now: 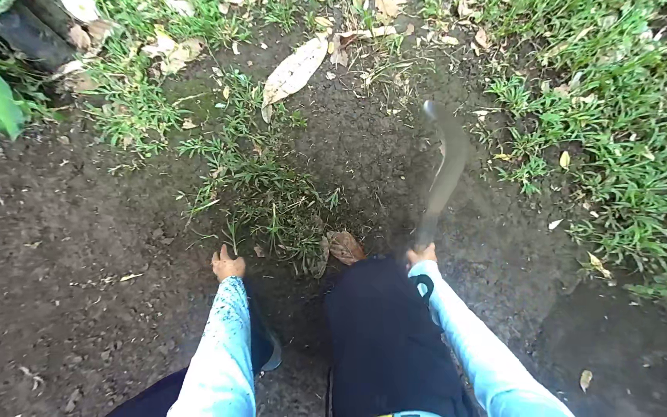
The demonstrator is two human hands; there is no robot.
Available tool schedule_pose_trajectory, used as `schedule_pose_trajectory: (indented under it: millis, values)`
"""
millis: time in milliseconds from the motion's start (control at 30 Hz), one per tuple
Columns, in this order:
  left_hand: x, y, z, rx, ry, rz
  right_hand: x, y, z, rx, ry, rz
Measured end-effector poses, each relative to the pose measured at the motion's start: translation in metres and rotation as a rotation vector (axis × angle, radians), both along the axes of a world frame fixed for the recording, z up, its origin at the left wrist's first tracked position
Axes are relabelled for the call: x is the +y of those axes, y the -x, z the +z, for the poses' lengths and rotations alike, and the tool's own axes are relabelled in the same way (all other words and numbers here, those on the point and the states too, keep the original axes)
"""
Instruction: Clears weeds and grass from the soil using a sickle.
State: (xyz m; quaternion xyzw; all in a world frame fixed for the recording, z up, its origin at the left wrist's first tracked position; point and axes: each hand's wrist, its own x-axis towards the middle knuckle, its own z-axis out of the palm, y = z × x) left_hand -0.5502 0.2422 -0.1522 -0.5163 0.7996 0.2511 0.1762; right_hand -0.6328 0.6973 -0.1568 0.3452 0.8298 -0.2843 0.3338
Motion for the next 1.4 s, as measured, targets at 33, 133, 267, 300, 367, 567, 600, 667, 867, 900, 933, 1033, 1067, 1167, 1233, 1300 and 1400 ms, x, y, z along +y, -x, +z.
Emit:
schedule_pose_trajectory:
  millis: [33,133,267,300,367,567,600,667,867,900,933,1033,1067,1167,1233,1300,1400]
  values:
    - [0.003,-0.001,-0.001,0.009,-0.002,0.003,0.012,-0.020,-0.011,-0.099,-0.016,0.129]
    - [0.008,0.000,0.001,0.052,-0.015,0.039,0.061,-0.068,-0.004,-0.365,-0.095,0.488]
    - [0.008,0.007,0.001,0.036,-0.013,0.041,0.080,-0.036,0.030,-0.213,-0.128,0.376]
    - [0.008,0.009,0.001,0.039,-0.012,0.036,0.070,-0.017,0.035,-0.127,-0.110,0.269]
    - [0.009,0.012,0.001,0.041,-0.010,0.030,0.038,0.016,0.036,-0.003,-0.046,0.029]
    - [0.016,0.008,0.000,0.060,-0.017,0.071,0.062,-0.052,-0.015,-0.280,-0.109,0.440]
    - [0.016,0.006,0.001,0.058,-0.014,0.073,0.073,-0.047,-0.004,-0.310,-0.122,0.496]
    - [0.018,0.005,-0.002,0.048,-0.007,0.052,0.081,-0.021,0.021,-0.248,-0.137,0.463]
    - [0.027,0.005,-0.001,0.045,-0.018,0.023,0.010,0.026,0.014,0.079,0.003,-0.061]
    - [0.027,0.006,0.000,0.044,-0.019,0.040,0.012,0.004,-0.007,-0.001,-0.015,0.036]
    - [0.026,0.007,0.001,0.047,-0.023,0.059,0.025,-0.021,-0.031,-0.114,-0.038,0.170]
    - [0.017,0.009,0.005,0.083,-0.031,0.108,0.062,-0.062,-0.032,-0.362,-0.096,0.544]
    - [0.016,0.007,0.005,0.097,-0.033,0.128,0.065,-0.058,-0.016,-0.374,-0.111,0.573]
    - [0.018,0.004,-0.002,0.112,-0.035,0.168,0.048,-0.019,0.020,-0.227,-0.122,0.433]
    - [0.021,0.000,-0.007,0.101,-0.044,0.168,0.023,0.013,0.027,-0.090,-0.085,0.250]
    - [0.023,-0.007,-0.011,0.075,-0.041,0.161,0.008,0.012,0.012,-0.047,-0.056,0.134]
    - [0.020,-0.010,-0.011,0.072,-0.051,0.202,0.041,-0.042,-0.011,-0.316,-0.088,0.424]
